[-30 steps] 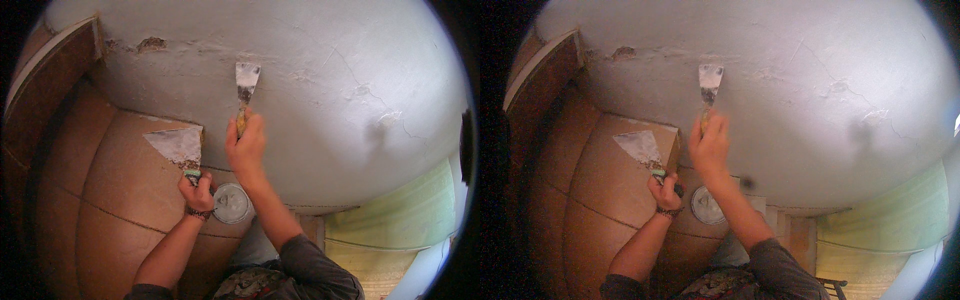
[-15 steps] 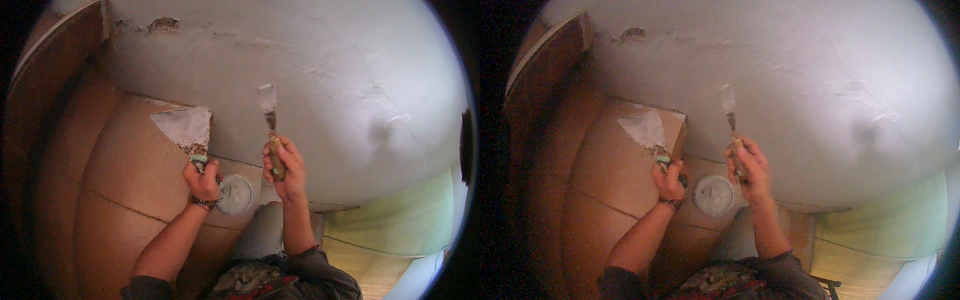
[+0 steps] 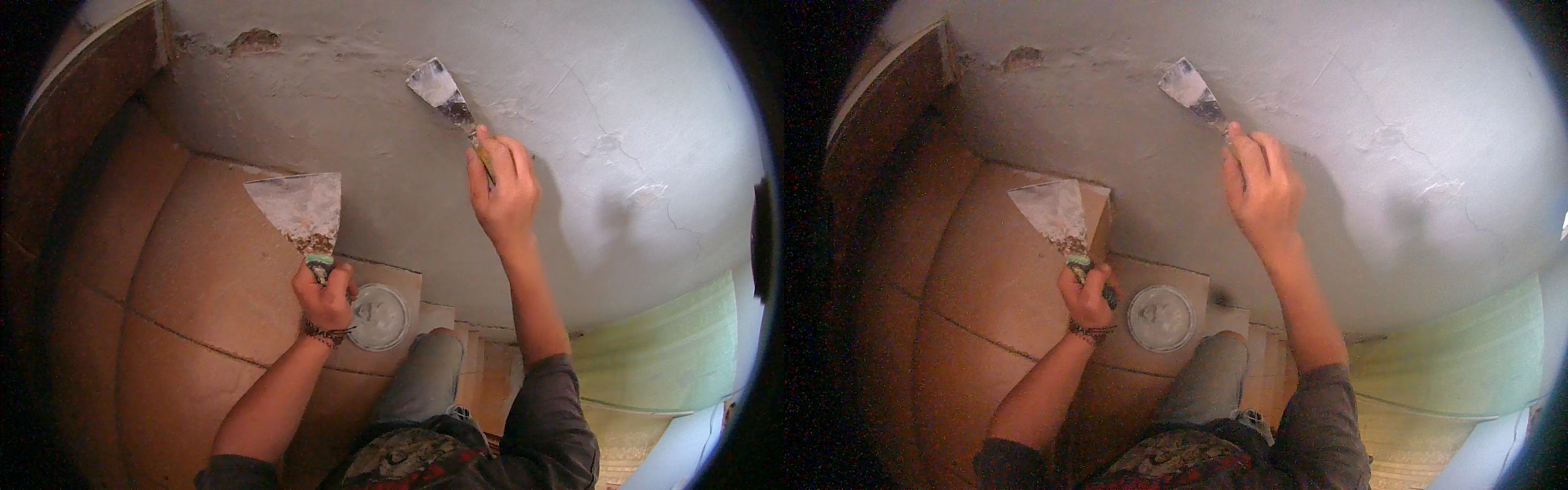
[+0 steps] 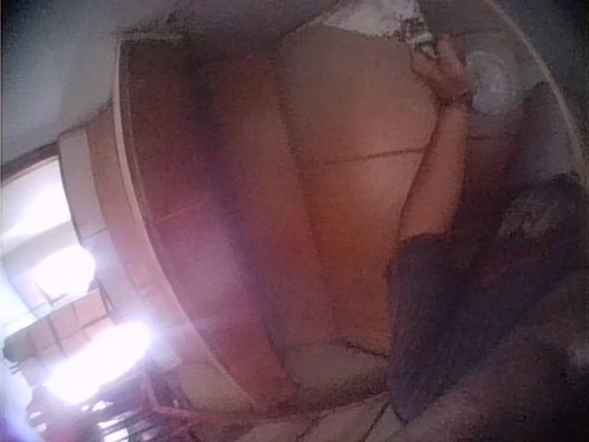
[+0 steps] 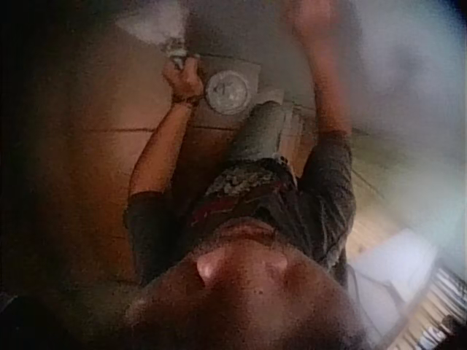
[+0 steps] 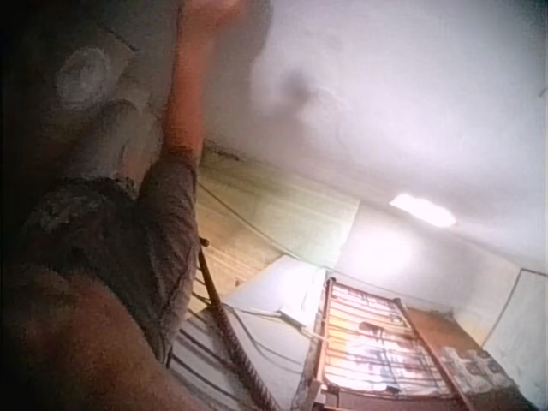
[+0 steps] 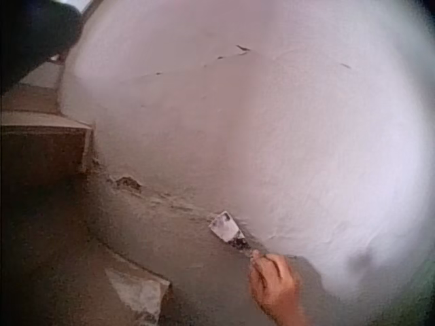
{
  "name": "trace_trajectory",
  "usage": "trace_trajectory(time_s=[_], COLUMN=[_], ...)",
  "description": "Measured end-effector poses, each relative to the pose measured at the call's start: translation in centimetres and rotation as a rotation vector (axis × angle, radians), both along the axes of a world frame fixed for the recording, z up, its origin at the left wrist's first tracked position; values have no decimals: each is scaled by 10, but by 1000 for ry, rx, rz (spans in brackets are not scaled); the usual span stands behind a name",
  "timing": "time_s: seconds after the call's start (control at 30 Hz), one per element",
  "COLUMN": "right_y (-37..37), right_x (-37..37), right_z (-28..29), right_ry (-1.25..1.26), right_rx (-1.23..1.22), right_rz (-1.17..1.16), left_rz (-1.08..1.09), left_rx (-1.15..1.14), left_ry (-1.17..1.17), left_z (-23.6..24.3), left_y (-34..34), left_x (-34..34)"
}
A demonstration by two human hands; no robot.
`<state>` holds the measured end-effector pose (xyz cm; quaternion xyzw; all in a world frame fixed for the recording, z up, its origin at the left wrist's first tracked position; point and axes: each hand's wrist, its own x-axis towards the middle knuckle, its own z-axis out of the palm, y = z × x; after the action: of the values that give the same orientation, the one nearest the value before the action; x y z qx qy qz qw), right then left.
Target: The person applies white filler paste to a cracked wall using a small putty knife and a larger trowel. They repeatedly scoop paste from a container and smooth it over the damaged area on a stairwell wall.
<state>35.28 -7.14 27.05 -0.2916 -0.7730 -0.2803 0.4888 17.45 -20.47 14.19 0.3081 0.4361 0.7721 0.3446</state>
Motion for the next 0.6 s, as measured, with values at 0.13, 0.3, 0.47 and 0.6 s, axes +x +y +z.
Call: trace_trajectory(time_s=[0.13,0.3,0.47,0.6], right_y=[13,-6,-25,-19], right_x=[20,29,-8,-16], right_z=[0,-3,20,28], right_ry=[-46,0,-60,-100], right_rx=[56,-4,-12,33], right_rz=[-21,-4,-44,-59], left_rz=[-2,-20,-41,-36], left_rx=[-7,-2,7,16], left_ry=[8,52,84,23], left_z=[0,-7,-7,-5], left_y=[-1,-1,-2,-1], left_x=[-1,-5,-6,-3])
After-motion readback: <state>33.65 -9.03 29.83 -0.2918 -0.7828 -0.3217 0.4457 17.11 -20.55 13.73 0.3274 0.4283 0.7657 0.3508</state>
